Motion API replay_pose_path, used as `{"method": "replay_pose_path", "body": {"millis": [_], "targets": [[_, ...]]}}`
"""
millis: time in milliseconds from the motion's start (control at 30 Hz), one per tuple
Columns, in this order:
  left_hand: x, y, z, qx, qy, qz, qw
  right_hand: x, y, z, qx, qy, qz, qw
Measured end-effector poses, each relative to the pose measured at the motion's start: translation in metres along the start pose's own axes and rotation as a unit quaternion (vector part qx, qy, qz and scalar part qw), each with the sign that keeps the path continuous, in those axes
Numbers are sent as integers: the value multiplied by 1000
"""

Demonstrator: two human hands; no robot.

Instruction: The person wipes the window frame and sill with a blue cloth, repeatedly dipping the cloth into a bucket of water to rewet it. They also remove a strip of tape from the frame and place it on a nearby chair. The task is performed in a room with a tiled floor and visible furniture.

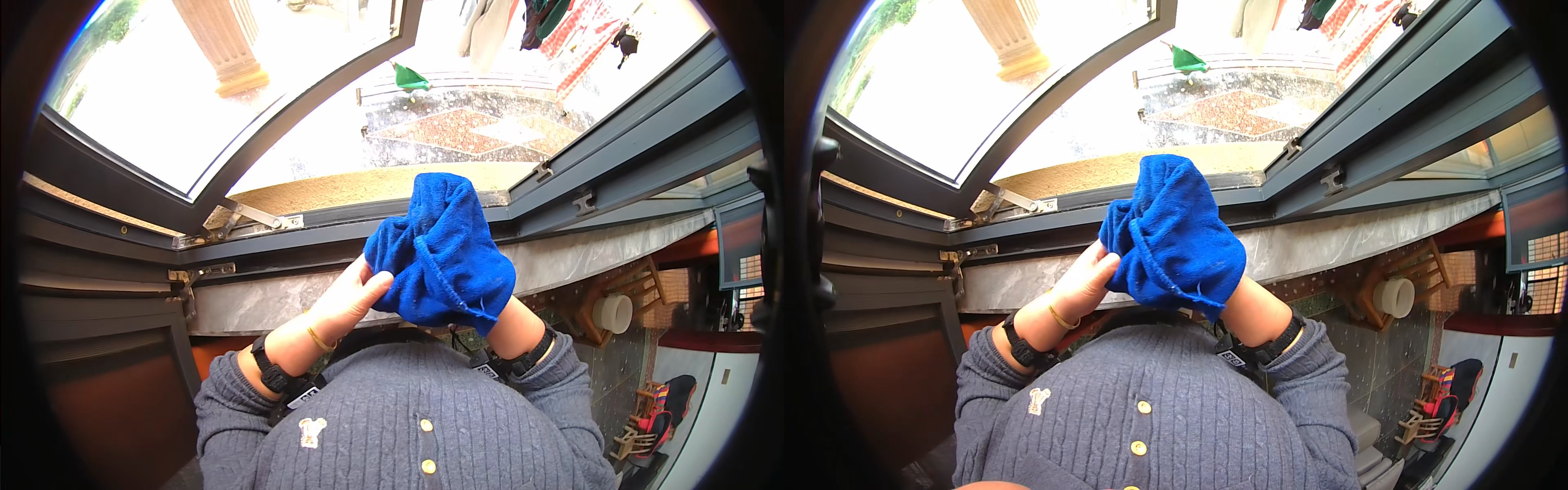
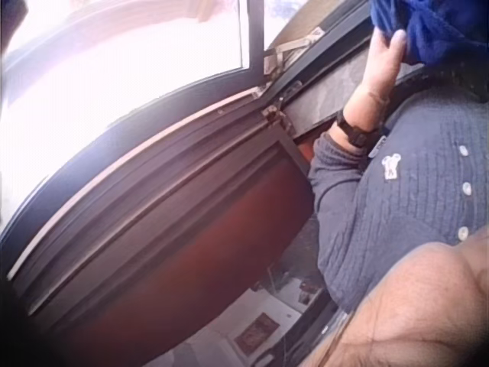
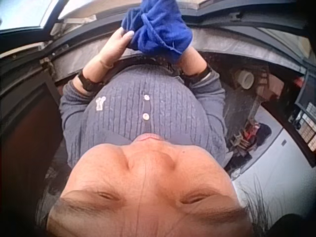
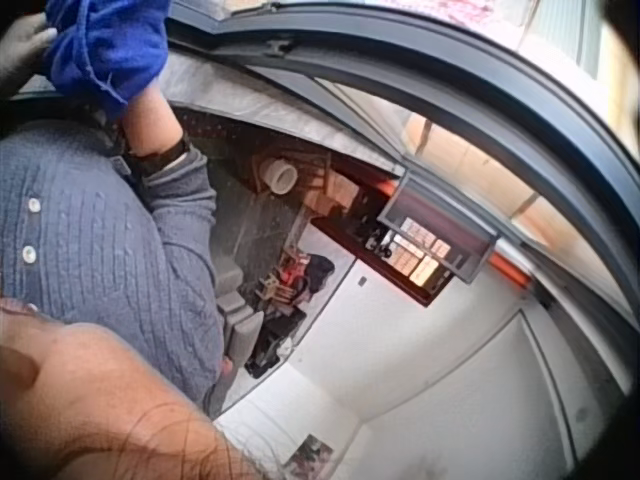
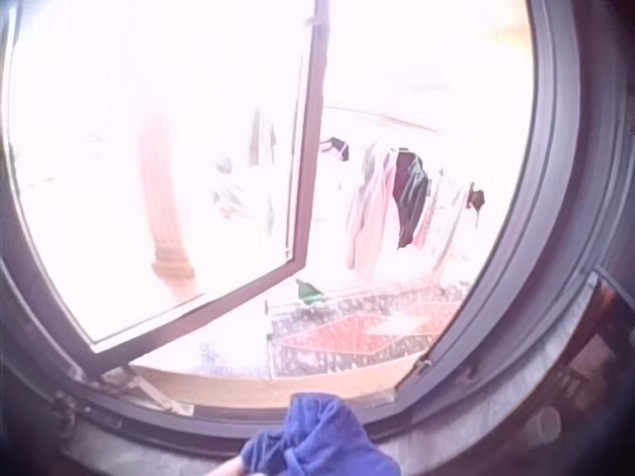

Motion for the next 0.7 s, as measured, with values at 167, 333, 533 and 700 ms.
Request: {"method": "replay_pose_path", "body": {"millis": [167, 333, 533, 700], "targets": [[-4, -23, -10, -160, 30, -53, 985, -8, -21, 9, 181, -41, -124, 975], [-5, -75, 15, -102, -4, -101, 990, -40, -39, -27, 666, -44, -233, 707], [2, -163, 50, -145, -79, -138, 977, -119, -80, -80, 711, -4, -355, 607], [52, -199, 15, 113, 24, -142, 983, -206, -111, -54, 660, -157, -418, 605]]}}
Point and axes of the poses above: each hand's wrist, its own x-axis towards the middle knuckle, its own z-axis out of the back of the hand, y = z × x, the point moved 9 cm from there along x, towards the middle knuckle, and after that the axes turned 7 degrees about x, right-handed, at the moved point
